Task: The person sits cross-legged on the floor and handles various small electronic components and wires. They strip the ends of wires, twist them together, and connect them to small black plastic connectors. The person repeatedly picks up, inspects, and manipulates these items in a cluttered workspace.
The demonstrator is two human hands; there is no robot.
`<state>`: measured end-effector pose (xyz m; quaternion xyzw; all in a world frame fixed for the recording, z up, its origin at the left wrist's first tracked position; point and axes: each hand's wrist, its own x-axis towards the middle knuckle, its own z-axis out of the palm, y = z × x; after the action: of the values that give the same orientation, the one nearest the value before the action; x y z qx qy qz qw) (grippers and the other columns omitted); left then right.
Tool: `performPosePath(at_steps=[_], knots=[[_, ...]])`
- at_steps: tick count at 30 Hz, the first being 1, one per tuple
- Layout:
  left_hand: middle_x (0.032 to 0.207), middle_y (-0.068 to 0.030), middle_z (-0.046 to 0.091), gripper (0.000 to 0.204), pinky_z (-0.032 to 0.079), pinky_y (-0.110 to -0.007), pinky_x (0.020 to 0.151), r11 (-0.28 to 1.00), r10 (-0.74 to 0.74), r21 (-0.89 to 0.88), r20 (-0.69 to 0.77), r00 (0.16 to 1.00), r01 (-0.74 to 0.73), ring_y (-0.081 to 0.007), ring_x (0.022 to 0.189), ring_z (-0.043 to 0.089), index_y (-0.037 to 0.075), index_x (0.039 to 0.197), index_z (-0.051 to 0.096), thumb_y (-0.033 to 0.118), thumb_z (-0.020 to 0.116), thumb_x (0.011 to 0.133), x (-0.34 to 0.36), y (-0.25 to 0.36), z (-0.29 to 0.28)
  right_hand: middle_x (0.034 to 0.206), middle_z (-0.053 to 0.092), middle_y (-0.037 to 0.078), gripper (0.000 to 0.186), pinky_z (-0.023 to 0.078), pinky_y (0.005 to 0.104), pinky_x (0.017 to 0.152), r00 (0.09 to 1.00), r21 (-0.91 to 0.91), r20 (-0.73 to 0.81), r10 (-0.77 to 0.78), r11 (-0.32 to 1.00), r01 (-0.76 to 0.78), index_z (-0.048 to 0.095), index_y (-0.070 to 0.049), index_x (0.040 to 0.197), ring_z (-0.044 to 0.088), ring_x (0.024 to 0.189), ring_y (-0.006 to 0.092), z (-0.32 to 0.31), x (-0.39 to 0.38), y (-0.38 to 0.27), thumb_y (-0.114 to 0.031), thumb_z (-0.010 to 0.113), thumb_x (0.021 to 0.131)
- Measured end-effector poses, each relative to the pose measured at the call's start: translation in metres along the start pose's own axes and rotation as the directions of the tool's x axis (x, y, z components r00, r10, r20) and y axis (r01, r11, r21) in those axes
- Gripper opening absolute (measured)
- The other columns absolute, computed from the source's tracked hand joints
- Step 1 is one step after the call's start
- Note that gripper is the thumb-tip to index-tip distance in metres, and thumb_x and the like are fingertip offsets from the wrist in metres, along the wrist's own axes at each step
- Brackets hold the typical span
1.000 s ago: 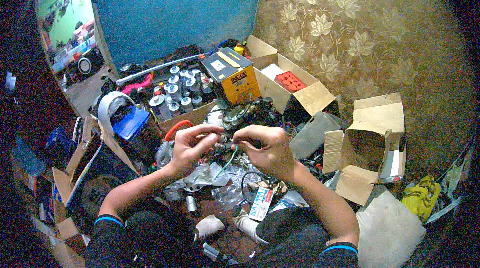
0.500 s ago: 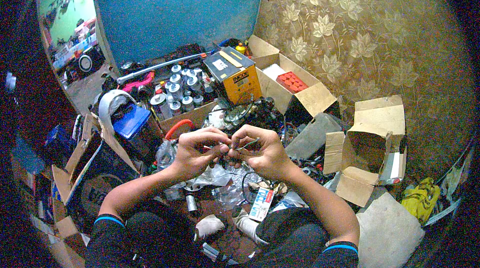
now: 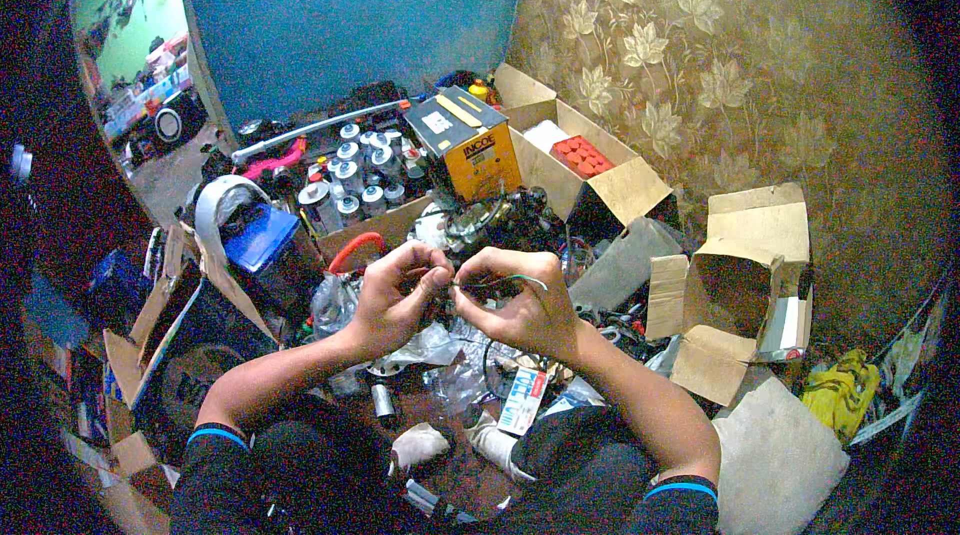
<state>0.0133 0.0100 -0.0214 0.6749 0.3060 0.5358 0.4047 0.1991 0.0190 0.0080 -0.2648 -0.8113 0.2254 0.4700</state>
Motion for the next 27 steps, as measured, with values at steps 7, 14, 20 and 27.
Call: performPosePath(at_steps=[7,14,20,27], knots=[[0.088,-0.006,0.065,0.016,0.048,-0.024,0.069,0.988,0.065,0.136,0.102,0.993,-0.078,-0.0085,0.079,0.06,-0.002,0.101,0.063,0.011,0.061,0.091,0.003,0.012,-0.009,0.076,0.066,0.003,0.014,0.05,0.0227,0.062,0.963,0.313,-0.006,0.27,0.915,-0.255,0.064,-0.002,0.085,0.061,0.069,0.0068,-0.001,0.0,-0.015,-0.003,0.074,0.074],[0.08,-0.0095,0.063,0.012,0.048,-0.027,0.065,0.939,0.119,0.307,0.134,0.984,-0.155,-0.0143,0.076,0.061,-0.002,0.095,0.064,0.008,0.062,0.089,0.008,0.018,-0.011,0.071,0.066,0.002,0.01,0.048,0.0212,0.057,0.927,0.413,-0.09,0.363,0.861,-0.297,0.066,-0.003,0.081,0.06,0.065,0.0064,-0.001,0.001,-0.004,-0.007,0.074,0.076],[0.082,-0.0069,0.061,0.011,0.048,-0.024,0.064,0.965,0.029,0.261,0.031,0.999,-0.036,-0.0115,0.073,0.059,-0.001,0.09,0.063,0.009,0.062,0.089,0.003,0.018,-0.007,0.078,0.07,0.006,0.013,0.051,0.0231,0.065,0.938,0.26,-0.141,0.316,0.926,-0.273,0.069,-0.001,0.088,0.065,0.071,0.0098,0.002,0.004,-0.007,-0.008,0.073,0.077],[0.08,-0.0074,0.06,0.009,0.051,-0.025,0.057,0.921,0.132,0.37,0.005,0.991,-0.124,-0.0128,0.072,0.059,-0.001,0.088,0.062,0.008,0.062,0.089,0.003,0.018,-0.005,0.087,0.069,0.013,0.016,0.052,0.0281,0.07,0.97,0.091,-0.128,0.207,0.976,-0.196,0.068,0.002,0.093,0.068,0.074,0.0172,0.003,0.003,-0.004,-0.011,0.067,0.082]])
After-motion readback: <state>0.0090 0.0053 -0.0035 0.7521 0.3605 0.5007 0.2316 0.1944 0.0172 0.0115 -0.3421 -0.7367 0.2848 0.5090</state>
